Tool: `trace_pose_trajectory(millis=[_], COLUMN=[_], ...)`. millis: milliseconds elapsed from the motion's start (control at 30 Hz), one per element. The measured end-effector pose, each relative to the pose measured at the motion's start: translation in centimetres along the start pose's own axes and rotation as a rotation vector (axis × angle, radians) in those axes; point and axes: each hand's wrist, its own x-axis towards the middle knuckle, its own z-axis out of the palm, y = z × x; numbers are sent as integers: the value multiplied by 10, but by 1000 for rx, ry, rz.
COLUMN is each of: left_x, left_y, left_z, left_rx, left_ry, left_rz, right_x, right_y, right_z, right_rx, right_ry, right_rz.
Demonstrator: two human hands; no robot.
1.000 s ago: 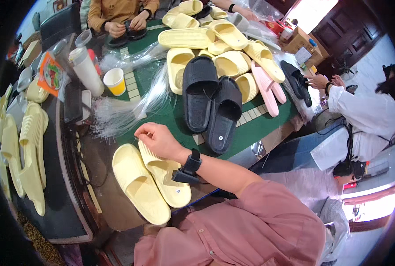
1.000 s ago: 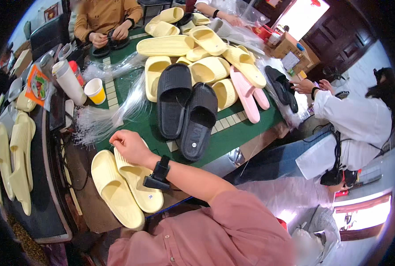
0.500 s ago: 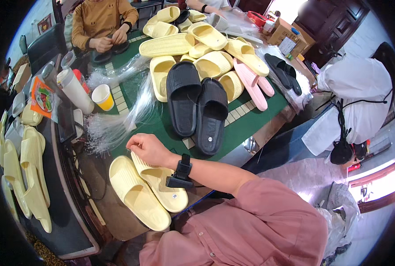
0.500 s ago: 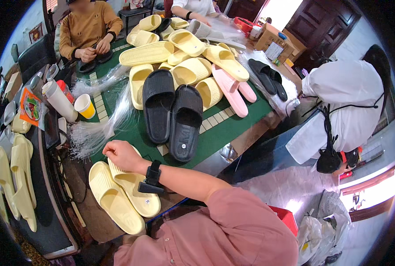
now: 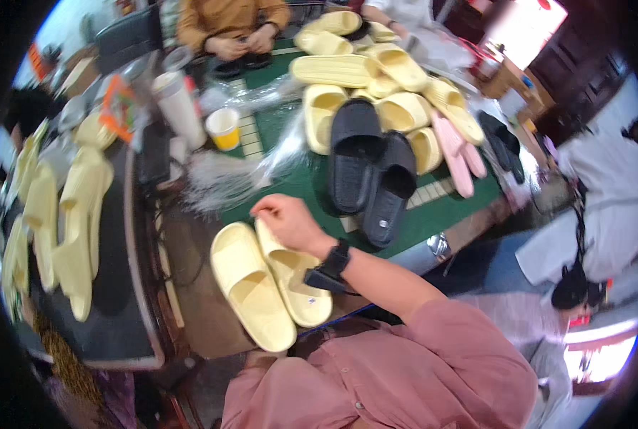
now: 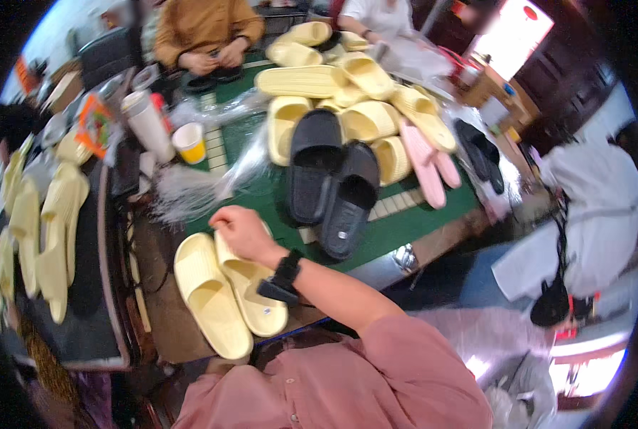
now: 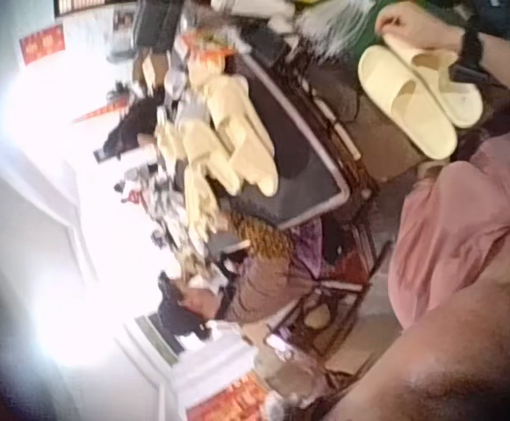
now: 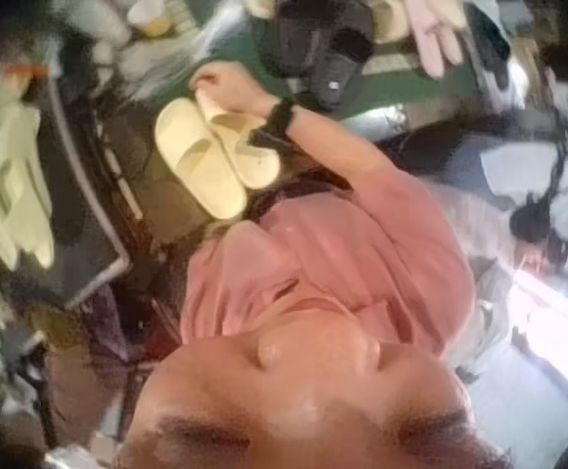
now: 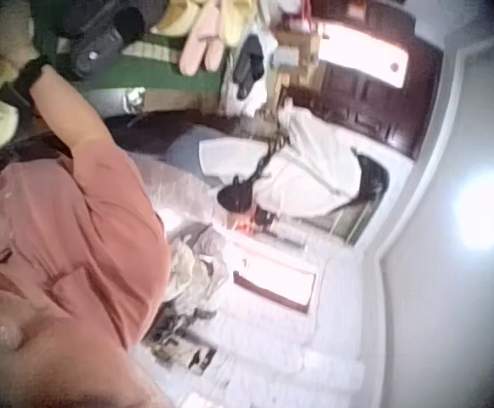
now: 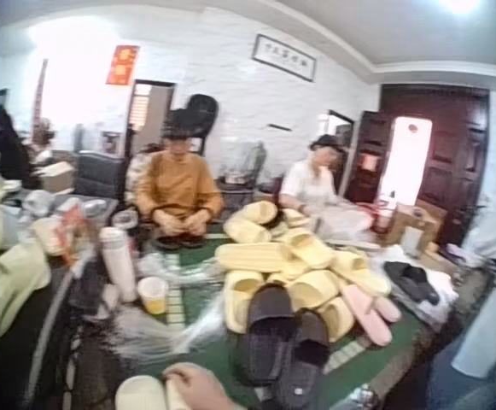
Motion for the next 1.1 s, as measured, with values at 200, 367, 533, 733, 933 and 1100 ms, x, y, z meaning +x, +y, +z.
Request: trace_pose_trajectory(millis=[200, 367, 533, 733, 933, 1100], left_x=[-45, -60, -70, -77, -106, -146], left_y=[-2, -4, 4, 20, 37, 68], left_z=[-10, -17, -10, -16, -23, -12], left_rx=[45, 60, 67, 133, 228, 291], left_ry=[156, 187, 165, 137, 249, 396], left_rz=[-107, -128, -143, -170, -299, -449], right_x=[-1, 4, 6, 6, -34, -91], right_y=[-5, -6, -1, 5, -24, -61], right_z=[-2, 3, 0, -18, -41, -56], right_rx=[-39, -41, -62, 193, 123, -114], right_ry=[-67, -74, -61, 26, 104, -303], right_rz=[60, 73, 64, 106, -71, -138])
